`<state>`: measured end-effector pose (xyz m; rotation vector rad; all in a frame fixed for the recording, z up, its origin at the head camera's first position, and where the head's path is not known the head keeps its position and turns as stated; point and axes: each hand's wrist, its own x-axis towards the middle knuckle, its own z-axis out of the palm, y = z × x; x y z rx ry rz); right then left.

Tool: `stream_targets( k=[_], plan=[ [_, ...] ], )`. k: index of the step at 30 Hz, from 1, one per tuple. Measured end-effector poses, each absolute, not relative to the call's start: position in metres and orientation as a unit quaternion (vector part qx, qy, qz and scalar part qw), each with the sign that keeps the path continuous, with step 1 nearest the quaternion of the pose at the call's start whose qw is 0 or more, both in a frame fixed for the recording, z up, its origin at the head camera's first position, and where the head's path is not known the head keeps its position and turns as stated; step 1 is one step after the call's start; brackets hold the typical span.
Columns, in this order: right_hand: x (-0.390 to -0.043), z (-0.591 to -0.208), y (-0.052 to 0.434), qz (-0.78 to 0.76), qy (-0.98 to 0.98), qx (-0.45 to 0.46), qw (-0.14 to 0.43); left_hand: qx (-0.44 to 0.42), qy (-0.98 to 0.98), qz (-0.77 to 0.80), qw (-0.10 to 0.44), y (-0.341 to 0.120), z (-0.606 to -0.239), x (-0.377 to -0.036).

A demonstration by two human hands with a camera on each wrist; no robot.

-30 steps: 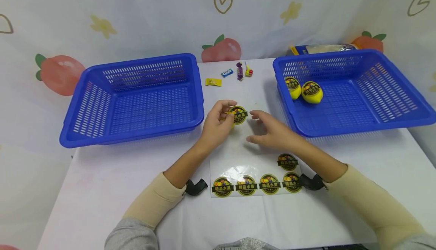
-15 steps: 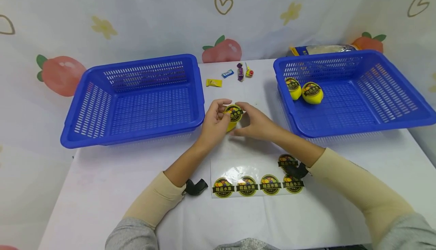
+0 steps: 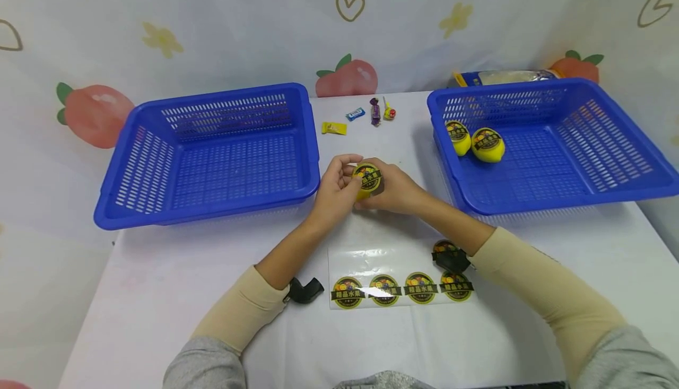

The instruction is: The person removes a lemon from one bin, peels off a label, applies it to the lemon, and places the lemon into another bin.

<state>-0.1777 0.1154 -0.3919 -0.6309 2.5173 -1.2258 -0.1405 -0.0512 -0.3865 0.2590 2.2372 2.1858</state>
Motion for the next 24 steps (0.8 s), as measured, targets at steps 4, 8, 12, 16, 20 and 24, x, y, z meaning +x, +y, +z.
stream_targets(
  k=[4, 8, 12, 16, 20, 24],
  plan=[
    [-0.1783, -0.3932, 0.1189, -0.415, 0.882, -0.186, 0.128, 0.079, 0.712, 0.698, 0.003, -0.0509, -0.3859, -0.1406],
    [-0.1797, -0.3944, 0.1237, -0.428, 0.876, -0.181, 0.125, 0.083, 0.712, 0.697, -0.002, -0.0508, -0.3849, -0.1411],
    [-0.1816, -0.3941, 0.1249, -0.45, 0.853, -0.225, 0.138, 0.083, 0.711, 0.698, -0.005, -0.0513, -0.384, -0.1408],
    [-0.1824, -0.394, 0.1248, -0.482, 0.819, -0.249, 0.184, 0.08, 0.71, 0.699, 0.0, -0.0516, -0.3842, -0.1403],
    [-0.1836, -0.3944, 0.1234, -0.508, 0.791, -0.259, 0.223, 0.077, 0.715, 0.695, 0.004, -0.0518, -0.3848, -0.1414],
    [-0.1867, -0.3962, 0.1206, -0.501, 0.806, -0.255, 0.186, 0.071, 0.715, 0.695, 0.009, -0.0513, -0.3855, -0.1426]
  ],
)
